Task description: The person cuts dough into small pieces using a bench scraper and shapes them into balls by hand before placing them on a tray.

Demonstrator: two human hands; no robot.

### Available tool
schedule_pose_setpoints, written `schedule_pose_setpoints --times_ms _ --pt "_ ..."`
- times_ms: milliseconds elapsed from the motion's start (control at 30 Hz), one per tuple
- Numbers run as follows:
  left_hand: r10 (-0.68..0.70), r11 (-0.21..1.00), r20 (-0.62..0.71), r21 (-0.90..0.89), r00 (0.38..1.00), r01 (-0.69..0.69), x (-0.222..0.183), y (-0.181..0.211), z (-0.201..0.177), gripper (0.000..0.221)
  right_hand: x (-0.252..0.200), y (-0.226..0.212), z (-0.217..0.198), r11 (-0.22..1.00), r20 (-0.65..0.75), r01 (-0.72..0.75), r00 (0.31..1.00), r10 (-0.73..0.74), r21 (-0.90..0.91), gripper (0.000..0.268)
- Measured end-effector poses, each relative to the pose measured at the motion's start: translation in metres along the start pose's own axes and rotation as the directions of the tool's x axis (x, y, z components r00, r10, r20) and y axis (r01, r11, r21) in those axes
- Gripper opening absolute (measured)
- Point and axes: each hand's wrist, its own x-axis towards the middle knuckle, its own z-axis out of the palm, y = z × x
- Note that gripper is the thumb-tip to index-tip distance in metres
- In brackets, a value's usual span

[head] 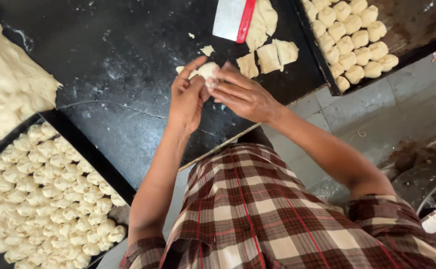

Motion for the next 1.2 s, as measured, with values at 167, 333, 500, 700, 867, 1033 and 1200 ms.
schedule_pose_setpoints --times_ms 167,333,500,700,867,1033,1200 --pt "-0.241 0.964 0.104 0.138 0.965 0.226 0.006 0.010 0.040 0.040 -0.001 0.018 -0.022 0.964 -0.104 -0.206 0.969 0.225 0.169 0.026" --pt "-0.174 0.942 0.305 0.329 0.936 0.068 0.021 -0.005 0.080 0.051 -0.021 0.063 -0.057 -0.007 0.479 -0.736 0.433 0.764 0.677 0.053" --pt "-0.168 0.862 0.356 0.505 0.919 -0.038 0.049 -0.021 0.133 0.051 -0.052 0.069 -0.079 0.045 0.284 -0.550 0.497 0.820 0.834 0.041" --pt "-0.090 0.862 0.516 0.469 0.852 -0.193 0.058 -0.044 0.163 0.089 -0.130 0.107 -0.119 0.589 -0.112 -0.714 0.596 0.795 0.379 0.037" --pt "0.090 0.513 0.439 0.749 0.894 -0.420 0.077 -0.073 0.121 0.094 -0.220 0.277 -0.145 0.542 -0.423 -0.703 0.363 0.830 0.460 0.044" --pt "0.087 -0.022 0.391 0.920 0.916 -0.390 0.077 -0.074 0.070 0.053 -0.255 0.329 -0.142 0.532 -0.432 -0.497 0.311 0.847 0.685 0.038" --pt "0.362 -0.388 0.257 0.916 0.896 -0.106 0.050 -0.112 0.042 0.031 -0.172 0.263 -0.086 0.585 -0.269 -0.470 0.579 0.769 0.661 0.019"
